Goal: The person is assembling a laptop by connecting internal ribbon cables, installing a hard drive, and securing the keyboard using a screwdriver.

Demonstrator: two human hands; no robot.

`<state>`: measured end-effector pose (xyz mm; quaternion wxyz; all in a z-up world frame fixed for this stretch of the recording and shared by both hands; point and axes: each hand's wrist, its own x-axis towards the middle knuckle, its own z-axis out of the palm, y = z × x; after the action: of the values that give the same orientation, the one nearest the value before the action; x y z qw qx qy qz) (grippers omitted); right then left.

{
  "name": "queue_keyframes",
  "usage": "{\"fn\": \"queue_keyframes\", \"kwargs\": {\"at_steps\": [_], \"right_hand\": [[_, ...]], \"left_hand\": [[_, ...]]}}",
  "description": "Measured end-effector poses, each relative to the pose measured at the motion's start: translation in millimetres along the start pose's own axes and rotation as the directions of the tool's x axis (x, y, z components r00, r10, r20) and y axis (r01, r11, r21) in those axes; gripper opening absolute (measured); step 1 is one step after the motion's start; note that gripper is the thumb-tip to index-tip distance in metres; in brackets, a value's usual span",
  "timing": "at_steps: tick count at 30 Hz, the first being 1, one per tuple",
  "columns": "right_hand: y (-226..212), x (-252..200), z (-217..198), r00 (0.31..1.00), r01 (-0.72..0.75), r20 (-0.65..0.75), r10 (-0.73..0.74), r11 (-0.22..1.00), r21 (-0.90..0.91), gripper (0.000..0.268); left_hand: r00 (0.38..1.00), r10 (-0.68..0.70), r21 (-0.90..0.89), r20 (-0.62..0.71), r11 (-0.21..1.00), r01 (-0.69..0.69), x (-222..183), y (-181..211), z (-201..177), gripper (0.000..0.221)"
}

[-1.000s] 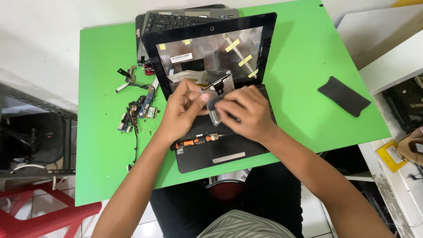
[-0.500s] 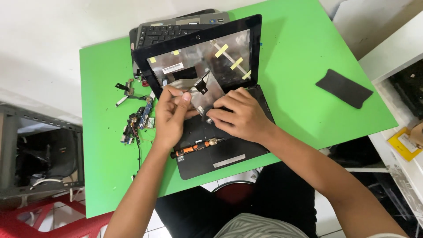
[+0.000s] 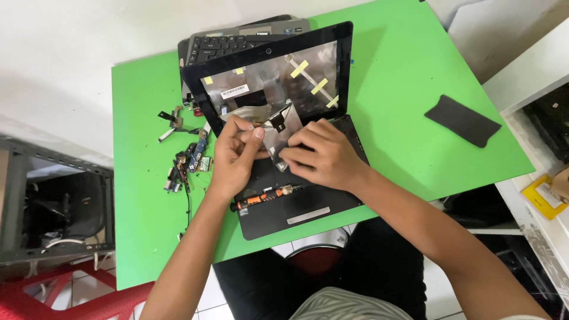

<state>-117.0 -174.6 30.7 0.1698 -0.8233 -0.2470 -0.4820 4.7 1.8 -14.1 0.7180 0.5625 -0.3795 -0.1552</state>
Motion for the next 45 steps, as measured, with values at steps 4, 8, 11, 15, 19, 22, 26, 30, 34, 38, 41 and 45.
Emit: {"fn": "queue_keyframes", "kwargs": {"at_steps": [4,8,11,15,19,22,26,30,34,38,41,45], "right_hand": [[14,-4,-5,0.998,-0.060,-0.031,0.057,0.995,-0.074,0.006],[11,-5,-3,0.996,-0.083,-0.036,0.081,0.995,-0.048,0.005],[3,-6,3,1.000,-0.016,0.007,0.016,1.000,-0.011,0.006],[19,-15,1,0.995,-0.084,-0.058,0.078,0.992,-0.094,0.004],[16,-17,5,0.993,-0.104,-0.071,0.098,0.991,-0.082,0.003],[6,-12,5,0.999,0.003,0.050,-0.002,1.000,-0.012,0.007],[17,-9,-5,0.998,-0.046,-0.042,0.043,0.996,-0.082,0.006],[12,-10,-1,0.999,-0.048,-0.005,0.047,0.996,-0.073,0.005],[8,-11,5,0.999,0.023,0.048,-0.023,1.000,-0.003,0.008],[17,-11,-2,0.998,-0.066,-0.026,0.064,0.995,-0.079,0.005],[11,-12,2,0.999,-0.054,-0.011,0.053,0.996,-0.075,0.005],[9,-12,5,0.998,-0.027,0.060,0.029,0.999,-0.032,0.004]], "left_hand": [[0.998,-0.042,-0.059,-0.040,0.997,0.040,1,14,12,0.018],[0.999,-0.034,-0.030,-0.040,0.999,0.033,1,4,9,0.019],[1.000,-0.013,-0.002,-0.024,1.000,0.013,1,-6,3,0.018],[0.997,-0.058,-0.005,-0.047,0.998,0.058,1,19,14,0.017],[0.997,-0.071,-0.013,-0.044,0.997,0.071,0,13,9,0.017],[1.000,0.002,0.063,-0.007,0.998,-0.002,3,26,5,0.017],[0.999,-0.019,0.045,-0.046,0.999,0.021,1,17,-6,0.017],[1.000,0.009,0.071,-0.015,0.997,-0.008,1,11,-8,0.015],[1.000,-0.001,0.126,-0.030,0.992,0.005,4,0,-11,0.017],[0.999,-0.032,0.081,-0.019,0.996,0.033,3,17,2,0.016],[1.000,-0.017,0.096,-0.021,0.995,0.019,2,10,-1,0.015],[0.998,-0.009,0.078,-0.061,0.997,0.014,4,-3,-10,0.015]]}}
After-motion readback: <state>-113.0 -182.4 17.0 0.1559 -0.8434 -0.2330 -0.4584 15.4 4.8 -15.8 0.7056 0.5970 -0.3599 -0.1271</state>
